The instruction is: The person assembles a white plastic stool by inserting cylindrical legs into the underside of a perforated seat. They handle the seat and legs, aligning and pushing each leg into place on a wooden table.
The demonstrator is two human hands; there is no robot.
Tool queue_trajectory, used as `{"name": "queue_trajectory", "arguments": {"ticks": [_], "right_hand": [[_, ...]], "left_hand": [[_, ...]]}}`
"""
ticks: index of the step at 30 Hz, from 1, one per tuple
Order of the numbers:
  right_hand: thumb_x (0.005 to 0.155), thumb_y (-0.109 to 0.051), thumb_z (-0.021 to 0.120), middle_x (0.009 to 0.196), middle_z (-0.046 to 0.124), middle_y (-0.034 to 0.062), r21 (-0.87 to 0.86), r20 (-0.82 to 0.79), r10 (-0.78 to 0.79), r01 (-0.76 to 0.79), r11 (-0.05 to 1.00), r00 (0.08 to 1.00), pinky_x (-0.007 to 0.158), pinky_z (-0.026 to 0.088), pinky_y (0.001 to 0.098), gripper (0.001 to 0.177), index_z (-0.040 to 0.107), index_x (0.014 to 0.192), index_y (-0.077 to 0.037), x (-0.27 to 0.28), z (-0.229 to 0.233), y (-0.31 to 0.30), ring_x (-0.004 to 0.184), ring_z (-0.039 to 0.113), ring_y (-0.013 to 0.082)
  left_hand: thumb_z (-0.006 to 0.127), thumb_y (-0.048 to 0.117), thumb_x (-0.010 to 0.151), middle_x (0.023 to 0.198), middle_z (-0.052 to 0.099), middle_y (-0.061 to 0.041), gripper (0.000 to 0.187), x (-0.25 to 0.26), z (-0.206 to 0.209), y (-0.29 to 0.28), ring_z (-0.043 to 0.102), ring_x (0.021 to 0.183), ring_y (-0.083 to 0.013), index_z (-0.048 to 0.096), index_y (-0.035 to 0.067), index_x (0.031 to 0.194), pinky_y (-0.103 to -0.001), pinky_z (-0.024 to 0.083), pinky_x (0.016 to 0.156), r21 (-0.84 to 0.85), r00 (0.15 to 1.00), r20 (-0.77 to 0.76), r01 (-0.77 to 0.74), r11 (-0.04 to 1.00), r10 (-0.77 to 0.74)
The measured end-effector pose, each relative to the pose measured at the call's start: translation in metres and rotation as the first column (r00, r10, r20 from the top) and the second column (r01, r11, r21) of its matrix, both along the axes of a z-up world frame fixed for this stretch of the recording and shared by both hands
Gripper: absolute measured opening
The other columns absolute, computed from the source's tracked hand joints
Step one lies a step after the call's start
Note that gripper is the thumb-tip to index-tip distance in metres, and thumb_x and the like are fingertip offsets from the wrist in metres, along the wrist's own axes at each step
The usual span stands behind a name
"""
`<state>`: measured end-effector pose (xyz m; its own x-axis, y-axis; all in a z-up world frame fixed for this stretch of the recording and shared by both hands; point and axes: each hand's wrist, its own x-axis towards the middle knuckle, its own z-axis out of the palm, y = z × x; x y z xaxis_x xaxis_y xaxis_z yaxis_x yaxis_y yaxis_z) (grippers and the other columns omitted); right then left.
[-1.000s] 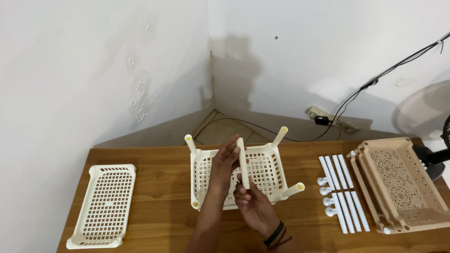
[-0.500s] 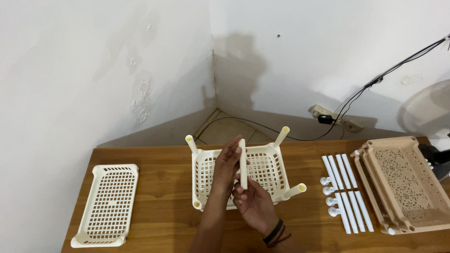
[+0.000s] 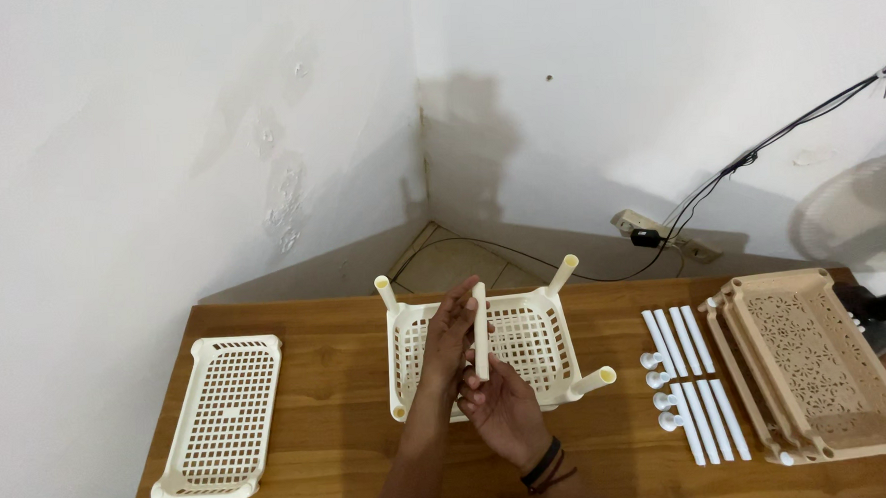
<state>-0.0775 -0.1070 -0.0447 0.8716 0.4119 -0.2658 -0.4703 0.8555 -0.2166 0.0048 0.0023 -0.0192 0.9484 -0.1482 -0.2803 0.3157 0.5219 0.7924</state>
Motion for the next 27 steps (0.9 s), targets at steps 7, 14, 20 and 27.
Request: {"name": "queue_trajectory", "arguments": {"ticks": [7,14,20,27], "right_hand": [[0.107,-0.031,0.045,0.084,0.061,0.004,0.019,0.009,0.007,-0.007,1.0,1.0,0.068,0.049,0.0283,0.033,0.058,0.121,-0.004,0.0,-0.005,0.0,0.068,0.057,0.0125],[0.106,-0.031,0.047,0.084,0.061,0.0039,-0.045,-0.023,-0.005,0.004,0.999,1.0,0.065,0.049,0.0276,0.033,0.059,0.121,-0.005,-0.001,-0.009,-0.001,0.064,0.056,0.0113],[0.105,-0.03,0.05,0.084,0.061,0.0032,-0.082,-0.026,0.009,-0.011,0.997,1.0,0.062,0.049,0.0256,0.032,0.059,0.122,-0.004,-0.002,-0.005,-0.007,0.063,0.055,0.0098],[0.105,-0.029,0.05,0.083,0.062,0.0037,-0.114,-0.048,0.015,-0.021,0.993,0.999,0.062,0.049,0.0273,0.033,0.061,0.123,-0.003,-0.003,-0.012,-0.014,0.062,0.055,0.0099]], "left_hand": [[0.068,0.029,0.096,0.133,0.065,-0.009,0.052,0.001,-0.004,-0.002,0.065,0.083,-0.0115,0.058,0.012,0.144,-0.023,0.055,0.066,0.003,1.0,0.004,-0.004,1.0,0.004],[0.066,0.031,0.096,0.139,0.063,-0.006,0.052,-0.003,-0.001,-0.004,0.065,0.083,-0.0115,0.058,0.015,0.145,-0.024,0.055,0.067,0.071,1.0,0.006,-0.028,0.997,0.027],[0.064,0.033,0.097,0.127,0.067,-0.012,0.054,-0.004,-0.003,-0.009,0.065,0.082,-0.0131,0.056,0.015,0.147,-0.025,0.058,0.069,0.091,0.994,0.028,-0.106,0.99,0.103],[0.066,0.035,0.095,0.117,0.066,-0.006,0.056,-0.009,0.003,-0.014,0.062,0.078,-0.0132,0.057,0.013,0.146,-0.026,0.057,0.067,0.049,0.987,0.024,-0.159,0.986,0.158]]}}
